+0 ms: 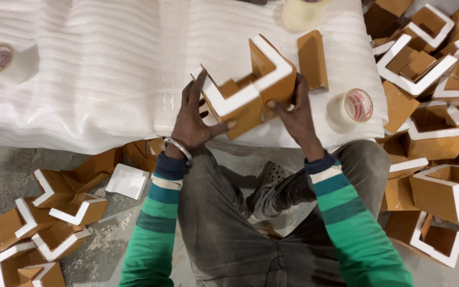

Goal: The person fits together foam-lined cardboard corner protectors and secures them with clear tape before setting them aside. He repeats this process, assembling and taping more pieces on a white padded surface.

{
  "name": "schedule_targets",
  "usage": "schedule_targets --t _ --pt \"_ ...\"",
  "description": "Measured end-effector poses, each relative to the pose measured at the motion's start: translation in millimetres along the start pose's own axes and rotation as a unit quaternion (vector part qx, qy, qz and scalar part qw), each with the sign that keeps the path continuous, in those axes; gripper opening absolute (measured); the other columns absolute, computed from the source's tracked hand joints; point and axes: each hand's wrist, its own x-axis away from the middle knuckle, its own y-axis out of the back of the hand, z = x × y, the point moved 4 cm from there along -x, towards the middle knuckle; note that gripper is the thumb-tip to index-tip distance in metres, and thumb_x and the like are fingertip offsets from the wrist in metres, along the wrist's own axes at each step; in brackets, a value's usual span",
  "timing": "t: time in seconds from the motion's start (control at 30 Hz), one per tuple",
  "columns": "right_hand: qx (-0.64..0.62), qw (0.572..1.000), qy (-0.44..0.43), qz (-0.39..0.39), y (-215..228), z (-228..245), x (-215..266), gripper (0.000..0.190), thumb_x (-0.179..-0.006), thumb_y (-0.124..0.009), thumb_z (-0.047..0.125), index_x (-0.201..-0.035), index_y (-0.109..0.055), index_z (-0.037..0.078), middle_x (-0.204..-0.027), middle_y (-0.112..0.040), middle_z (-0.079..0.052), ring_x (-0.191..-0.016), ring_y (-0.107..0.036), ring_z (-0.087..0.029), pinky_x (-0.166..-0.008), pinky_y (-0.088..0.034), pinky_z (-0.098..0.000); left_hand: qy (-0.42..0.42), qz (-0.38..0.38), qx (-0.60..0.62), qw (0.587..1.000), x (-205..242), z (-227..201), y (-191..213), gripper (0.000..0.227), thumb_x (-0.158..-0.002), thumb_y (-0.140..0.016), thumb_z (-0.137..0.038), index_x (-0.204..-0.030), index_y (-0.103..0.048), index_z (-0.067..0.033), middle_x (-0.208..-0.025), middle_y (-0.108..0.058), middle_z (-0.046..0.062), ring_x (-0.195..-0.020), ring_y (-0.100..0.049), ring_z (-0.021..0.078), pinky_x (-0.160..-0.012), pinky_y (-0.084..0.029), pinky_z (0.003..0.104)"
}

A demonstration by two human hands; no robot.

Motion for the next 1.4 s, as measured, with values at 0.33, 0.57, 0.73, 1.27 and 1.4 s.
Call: schedule_targets --t 0.33,0.57,0.73,1.27,1.4 --pt "0.172 0.985 -0.018 0.004 14.1 82.2 -61.3 0.041 -0.098 -0.078 0.035 -0.121 -0.065 0.004 -0.112 -0.072 -0.006 -0.105 -0.069 -0.016 -0.092 -0.055 -0.0321 0.281 -0.034 0.142 0.949 -9.5 6.2 -17.2 0.109 -0.079 -0.03 -0.087 -0.149 -0.032 -0.0041 -0.102 -0.067 0.032 -0.076 -0.08 0.0369 -0.063 -0.067 0.043" --pt "0.146 0.988 -0.024 -0.045 -8.8 51.7 -53.3 0.046 -0.095 -0.078 0.033 -0.125 -0.059 0.005 -0.108 -0.07 -0.006 -0.1 -0.069 -0.017 -0.087 -0.057 -0.0318 0.285 -0.055 -0.005 0.957 -8.2 29.3 -27.8 0.108 -0.086 -0.021 -0.086 -0.16 -0.025 -0.0073 -0.103 -0.074 0.033 -0.074 -0.075 0.036 -0.072 -0.059 0.048" --pt "0.051 0.99 0.057 -0.115 -19.5 21.8 -38.9 0.05 -0.1 -0.075 0.032 -0.132 -0.048 0.006 -0.125 -0.05 -0.009 -0.117 -0.053 -0.02 -0.1 -0.05 -0.0357 0.043 -0.241 0.044 0.969 -6.9 14.3 -32.5 0.072 -0.108 -0.029 -0.064 -0.14 -0.041 -0.0002 -0.11 -0.065 0.03 -0.085 -0.073 0.0359 -0.073 -0.058 0.045" --pt "-0.122 0.992 -0.006 0.041 15.7 4.2 -109.7 0.038 -0.097 -0.075 0.014 -0.123 -0.048 0.01 -0.116 -0.049 -0.002 -0.112 -0.052 -0.014 -0.097 -0.05 -0.0295 0.108 -0.387 0.024 0.916 -26.4 -12.7 -71.9 0.056 -0.099 -0.057 -0.055 -0.111 -0.056 -0.0001 -0.103 -0.063 0.021 -0.098 -0.061 0.0374 -0.086 -0.05 0.048" --pt "-0.161 0.984 -0.051 0.06 13.3 7.0 -98.9 0.035 -0.096 -0.072 0.014 -0.12 -0.047 0.013 -0.113 -0.049 -0.001 -0.109 -0.053 -0.012 -0.094 -0.051 -0.0293 0.142 -0.18 -0.023 0.973 -53.2 12.1 -39.0 0.083 -0.081 -0.078 -0.062 -0.119 -0.051 0.0064 -0.111 -0.061 0.026 -0.103 -0.062 0.0401 -0.088 -0.054 0.047"
